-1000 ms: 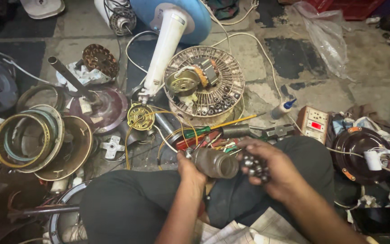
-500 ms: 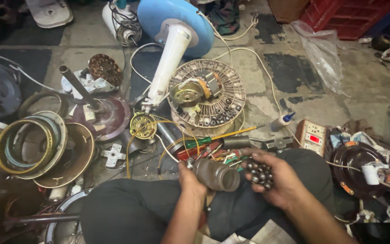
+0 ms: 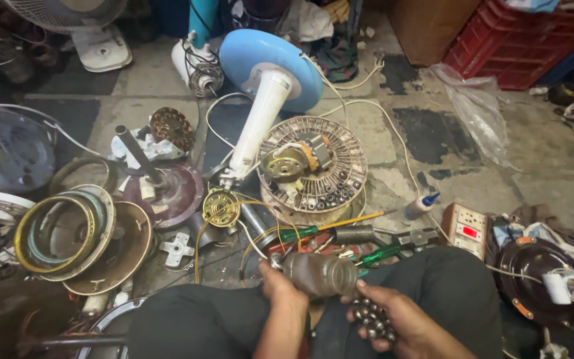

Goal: The person sits on the workshop floor assembling an electric fan motor. They pick up steel ball bearings, place them into the cylindrical motor housing one at a time, and use a long metal rod to press and seat the bearings inside the housing, working over the disassembled fan parts spread on the floor.

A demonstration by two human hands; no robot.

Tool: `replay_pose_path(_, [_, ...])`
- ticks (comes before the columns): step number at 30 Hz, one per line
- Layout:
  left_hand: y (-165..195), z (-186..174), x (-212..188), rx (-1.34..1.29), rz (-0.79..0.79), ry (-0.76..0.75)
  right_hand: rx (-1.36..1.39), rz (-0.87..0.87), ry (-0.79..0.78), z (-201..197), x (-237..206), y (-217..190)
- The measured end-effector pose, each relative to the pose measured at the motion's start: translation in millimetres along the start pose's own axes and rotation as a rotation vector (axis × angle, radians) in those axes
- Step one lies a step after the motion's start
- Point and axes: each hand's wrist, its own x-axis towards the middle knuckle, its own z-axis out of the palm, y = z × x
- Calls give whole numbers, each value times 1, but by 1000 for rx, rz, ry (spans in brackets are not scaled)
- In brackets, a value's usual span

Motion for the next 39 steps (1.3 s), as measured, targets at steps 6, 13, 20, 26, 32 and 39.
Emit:
replay_pose_path(6, [-18,-17,39,168,294,52,-98,-1,52,-8,12,-4])
replay_pose_path(13, [0,-25,53,321,598,133,-75,126,56,-23,31,13])
replay_pose_path(20, [40,-7,27,199,682,66,-202,96,100,2,44,9])
replay_pose_path(26, [54,-12,43,489,733,-27,-259,50,102,24,70,0])
replay_pose_path(32, [64,-11,30,521,706,-15,-339,6,74,39,77,5])
replay_pose_path(39, [85,-14,-15,496,631,-190,-188,49,-1,50,61,12])
